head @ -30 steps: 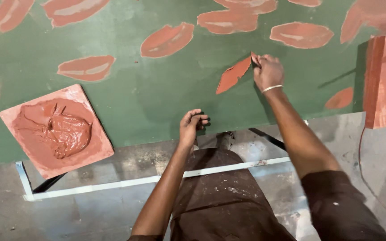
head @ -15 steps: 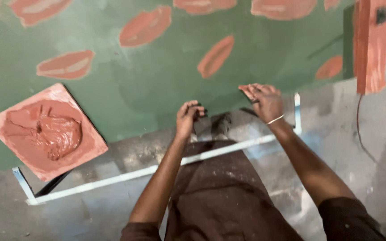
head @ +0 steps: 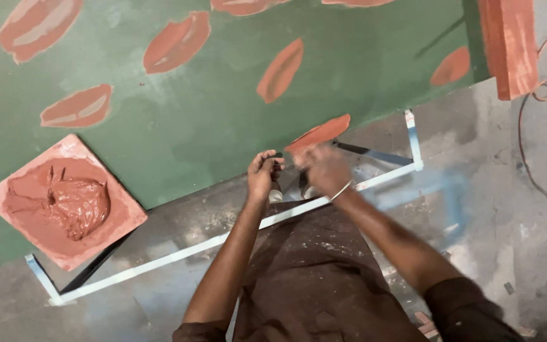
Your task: The person applies reddish-brown filler paste to a green board using a small rectangular tool. They repeatedly scoop paste from a pile on the board and spread it in patches across the surface, occasionally cleaning the tool on a wooden plank.
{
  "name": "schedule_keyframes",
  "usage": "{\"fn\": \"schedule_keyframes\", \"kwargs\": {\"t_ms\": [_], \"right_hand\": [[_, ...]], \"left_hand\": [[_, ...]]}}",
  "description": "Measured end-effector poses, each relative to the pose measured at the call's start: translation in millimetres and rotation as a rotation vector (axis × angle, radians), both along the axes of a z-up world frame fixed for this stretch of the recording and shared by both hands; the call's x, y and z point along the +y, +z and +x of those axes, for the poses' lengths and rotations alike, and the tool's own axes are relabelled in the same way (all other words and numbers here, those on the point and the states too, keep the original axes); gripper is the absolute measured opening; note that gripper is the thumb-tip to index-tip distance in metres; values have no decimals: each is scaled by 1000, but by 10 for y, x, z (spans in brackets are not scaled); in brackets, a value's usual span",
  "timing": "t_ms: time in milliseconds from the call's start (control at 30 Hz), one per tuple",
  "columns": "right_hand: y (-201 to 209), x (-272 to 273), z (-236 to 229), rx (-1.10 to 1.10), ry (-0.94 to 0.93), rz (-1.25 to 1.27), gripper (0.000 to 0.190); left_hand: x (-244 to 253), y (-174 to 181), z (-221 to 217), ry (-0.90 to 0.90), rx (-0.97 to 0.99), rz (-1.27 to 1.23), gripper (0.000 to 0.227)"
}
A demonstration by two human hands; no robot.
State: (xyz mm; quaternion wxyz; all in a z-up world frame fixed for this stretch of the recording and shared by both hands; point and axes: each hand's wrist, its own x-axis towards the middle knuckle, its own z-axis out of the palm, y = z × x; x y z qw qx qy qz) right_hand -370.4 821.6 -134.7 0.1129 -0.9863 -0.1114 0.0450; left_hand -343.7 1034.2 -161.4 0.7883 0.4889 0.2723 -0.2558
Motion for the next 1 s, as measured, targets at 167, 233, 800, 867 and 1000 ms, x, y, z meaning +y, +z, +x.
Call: {"fn": "schedule_keyframes", "kwargs": {"t_ms": [167, 233, 800, 867, 1000], "right_hand": [[48, -988, 576, -41, -419, -36, 39], [-29, -868, 611, 22, -588, 90, 35], [581, -2214, 631, -343, -218, 152, 36], [465, -2483, 636, -251, -289, 348, 29], [152, -2188, 416, -150, -394, 463, 27]], "left_hand": [[-21, 159, 35, -38, 38, 34, 23], [-23, 185, 20, -34, 19, 49, 23], [-1019, 18, -36, 73, -206, 231, 16], [-1224, 116, -74, 8, -137, 242, 18], [-1567, 178, -124, -46, -67, 217, 15]]}}
